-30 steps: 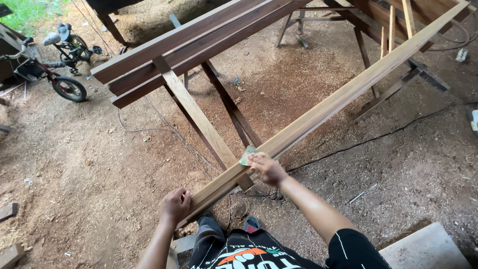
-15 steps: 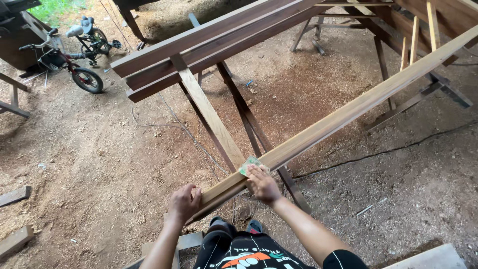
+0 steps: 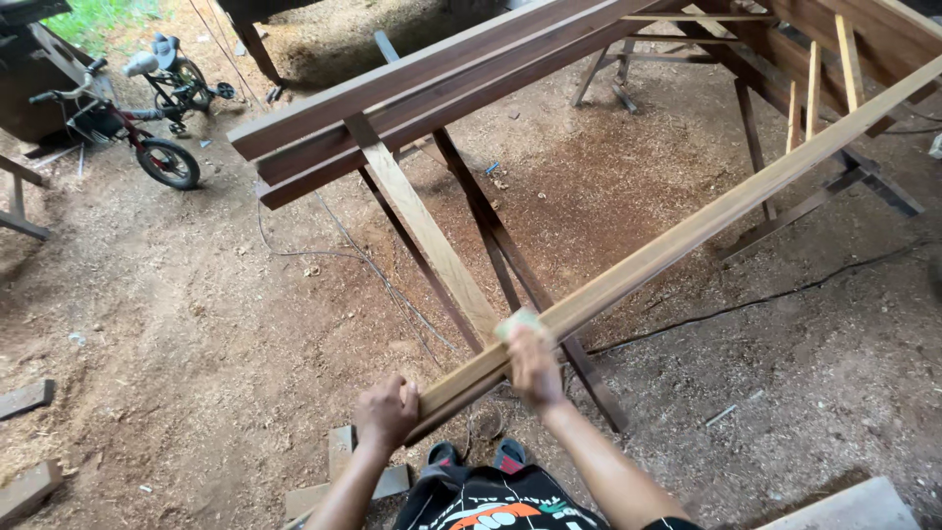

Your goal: The person sands the surfaces and edges of a large wooden frame structure using a small piece of sandpaper by hand.

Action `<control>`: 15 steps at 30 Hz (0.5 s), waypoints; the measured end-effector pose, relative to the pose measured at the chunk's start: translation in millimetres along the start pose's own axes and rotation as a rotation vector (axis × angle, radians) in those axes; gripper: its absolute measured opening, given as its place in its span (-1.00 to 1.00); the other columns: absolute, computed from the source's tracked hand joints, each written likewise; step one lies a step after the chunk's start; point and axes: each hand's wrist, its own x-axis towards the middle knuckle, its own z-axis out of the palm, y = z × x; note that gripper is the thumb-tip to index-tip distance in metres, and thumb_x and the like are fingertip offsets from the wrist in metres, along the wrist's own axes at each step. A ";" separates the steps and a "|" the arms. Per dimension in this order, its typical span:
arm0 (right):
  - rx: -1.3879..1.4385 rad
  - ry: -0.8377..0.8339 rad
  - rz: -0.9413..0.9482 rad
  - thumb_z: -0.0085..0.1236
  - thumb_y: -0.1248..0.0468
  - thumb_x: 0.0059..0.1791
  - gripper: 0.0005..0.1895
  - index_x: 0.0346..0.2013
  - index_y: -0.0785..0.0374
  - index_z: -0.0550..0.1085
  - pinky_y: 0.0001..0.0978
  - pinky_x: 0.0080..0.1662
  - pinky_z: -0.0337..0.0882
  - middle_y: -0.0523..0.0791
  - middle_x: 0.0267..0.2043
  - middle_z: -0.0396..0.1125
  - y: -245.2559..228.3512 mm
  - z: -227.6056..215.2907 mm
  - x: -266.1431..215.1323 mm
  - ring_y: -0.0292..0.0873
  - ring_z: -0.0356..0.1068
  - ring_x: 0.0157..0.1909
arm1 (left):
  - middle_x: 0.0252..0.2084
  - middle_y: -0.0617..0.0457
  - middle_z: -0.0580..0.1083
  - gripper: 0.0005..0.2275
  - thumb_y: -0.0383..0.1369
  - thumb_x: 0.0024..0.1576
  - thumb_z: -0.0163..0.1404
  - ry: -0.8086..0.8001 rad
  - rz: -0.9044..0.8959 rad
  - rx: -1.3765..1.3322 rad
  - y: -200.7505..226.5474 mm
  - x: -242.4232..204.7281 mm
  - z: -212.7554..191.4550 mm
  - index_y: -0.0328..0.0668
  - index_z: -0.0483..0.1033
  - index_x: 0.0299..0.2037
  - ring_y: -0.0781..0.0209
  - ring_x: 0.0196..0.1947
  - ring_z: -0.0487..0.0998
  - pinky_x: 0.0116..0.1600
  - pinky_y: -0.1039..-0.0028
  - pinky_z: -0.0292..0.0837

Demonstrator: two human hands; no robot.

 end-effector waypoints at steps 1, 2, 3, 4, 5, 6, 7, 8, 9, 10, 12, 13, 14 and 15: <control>-0.164 0.002 -0.131 -0.43 0.37 0.12 -0.69 -0.38 0.29 0.33 -0.39 -0.14 0.37 -0.09 -0.33 0.26 -18.2 -10.0 2.4 -0.19 0.29 -0.23 | -0.43 -0.06 0.54 -0.73 -0.13 0.16 -0.17 -0.058 -0.019 0.022 3.6 1.0 -3.8 -0.12 0.48 -0.29 0.10 -0.47 0.55 -0.30 0.30 0.46; -0.326 0.006 -0.258 -0.50 0.35 0.12 -0.67 -0.37 0.27 0.30 -0.39 -0.12 0.35 -0.10 -0.29 0.26 -29.6 -13.5 1.6 -0.20 0.29 -0.21 | -0.43 -0.06 0.53 -0.73 -0.13 0.17 -0.18 -0.118 -0.039 0.047 5.5 -0.7 -6.3 -0.12 0.48 -0.26 0.11 -0.47 0.54 -0.32 0.31 0.45; -0.139 -0.159 -0.133 -0.44 0.38 0.10 -0.68 -0.38 0.27 0.34 -0.40 -0.16 0.36 -0.10 -0.33 0.26 -20.4 -8.3 8.1 -0.18 0.29 -0.26 | -0.43 -0.04 0.53 -0.72 -0.13 0.18 -0.19 -0.146 -0.043 0.043 6.5 0.3 -8.3 -0.12 0.47 -0.27 0.12 -0.46 0.54 -0.30 0.31 0.45; 0.047 -0.325 -0.001 -0.39 0.40 0.08 -0.69 -0.38 0.28 0.38 -0.42 -0.21 0.38 -0.09 -0.37 0.27 0.0 -5.8 14.5 -0.16 0.29 -0.30 | -0.43 -0.02 0.52 -0.72 -0.12 0.19 -0.21 -0.182 -0.044 0.037 7.6 2.3 -9.9 -0.12 0.46 -0.28 0.14 -0.46 0.53 -0.29 0.32 0.45; 0.235 -0.488 0.131 -0.33 0.42 0.07 -0.70 -0.39 0.28 0.42 -0.44 -0.25 0.39 -0.09 -0.40 0.27 17.9 -8.0 12.5 -0.13 0.29 -0.35 | -0.43 0.00 0.52 -0.72 -0.12 0.20 -0.22 -0.218 -0.045 0.030 7.2 3.3 -11.6 -0.12 0.45 -0.29 0.15 -0.45 0.52 -0.28 0.33 0.44; 0.296 -0.473 0.381 -0.38 0.39 0.10 -0.67 -0.37 0.27 0.42 -0.48 -0.19 0.47 -0.10 -0.38 0.28 35.3 -15.1 5.0 -0.15 0.33 -0.32 | -0.43 0.01 0.52 -0.72 -0.12 0.21 -0.23 -0.185 -0.013 0.023 7.2 2.1 -11.9 -0.11 0.46 -0.30 0.14 -0.45 0.52 -0.25 0.31 0.43; 0.356 -0.454 0.631 -0.43 0.37 0.13 -0.63 -0.35 0.26 0.42 -0.52 -0.14 0.55 -0.12 -0.36 0.28 54.6 -20.5 -0.6 -0.16 0.37 -0.29 | -0.43 0.01 0.52 -0.72 -0.13 0.21 -0.23 -0.152 0.018 0.015 7.4 1.4 -11.9 -0.11 0.46 -0.32 0.13 -0.45 0.52 -0.21 0.29 0.42; 0.275 -0.372 0.505 -0.36 0.34 0.12 -0.69 -0.26 0.28 0.44 -0.48 -0.07 0.50 -0.09 -0.31 0.32 75.8 -21.8 -0.8 -0.14 0.39 -0.23 | -0.43 0.02 0.52 -0.71 -0.13 0.21 -0.23 -0.115 0.048 0.008 6.2 3.7 -13.4 -0.10 0.46 -0.33 0.12 -0.44 0.52 -0.17 0.27 0.40; 0.193 -0.290 0.379 -0.29 0.31 0.12 -0.72 -0.17 0.31 0.45 -0.45 0.01 0.45 -0.06 -0.26 0.36 92.8 -24.4 -3.5 -0.12 0.41 -0.17 | -0.39 0.02 0.52 -0.71 -0.12 0.22 -0.25 -0.193 0.032 0.014 5.9 4.0 -14.6 -0.11 0.45 -0.28 0.13 -0.40 0.53 -0.13 0.28 0.39; -0.032 -0.222 0.276 -0.28 0.27 0.12 -0.72 -0.16 0.30 0.44 -0.37 0.07 0.40 -0.04 -0.19 0.37 101.4 -23.6 -11.7 -0.09 0.41 -0.09 | -0.34 0.02 0.52 -0.69 -0.10 0.23 -0.26 -0.266 0.016 0.023 5.9 4.2 -15.1 -0.12 0.45 -0.23 0.13 -0.36 0.54 -0.09 0.29 0.38; -0.482 -0.081 0.072 -0.25 0.21 0.13 -0.72 -0.16 0.29 0.43 -0.23 0.19 0.31 -0.02 -0.05 0.38 102.3 -12.5 -32.1 -0.04 0.40 0.06 | -0.25 -0.03 0.50 -0.67 -0.08 0.21 -0.25 -0.272 0.053 0.000 4.7 5.0 -14.8 -0.16 0.42 -0.14 0.09 -0.26 0.53 -0.04 0.26 0.34; -0.384 -0.087 0.112 -0.24 0.23 0.13 -0.73 -0.16 0.30 0.43 -0.23 0.21 0.31 0.00 -0.06 0.38 95.0 -3.9 -43.4 -0.02 0.39 0.07 | -0.20 -0.09 0.49 -0.65 -0.08 0.19 -0.23 -0.206 0.108 -0.034 4.0 3.4 -14.5 -0.20 0.41 -0.09 0.04 -0.20 0.51 -0.04 0.21 0.32; -0.289 -0.091 0.155 -0.23 0.25 0.14 -0.74 -0.16 0.32 0.42 -0.22 0.22 0.30 0.01 -0.06 0.38 84.1 6.8 -54.7 0.00 0.37 0.07 | -0.16 -0.14 0.47 -0.62 -0.07 0.17 -0.20 -0.143 0.168 -0.069 4.6 4.2 -15.0 -0.24 0.39 -0.04 0.00 -0.14 0.50 -0.03 0.17 0.29; -0.194 -0.094 0.197 -0.23 0.26 0.14 -0.75 -0.16 0.33 0.42 -0.22 0.24 0.30 0.03 -0.07 0.38 72.6 17.8 -65.1 0.01 0.36 0.08 | -0.11 -0.15 0.45 -0.59 -0.06 0.16 -0.20 -0.165 0.166 -0.046 4.0 4.9 -16.8 -0.23 0.36 -0.01 -0.02 -0.11 0.48 -0.01 0.16 0.28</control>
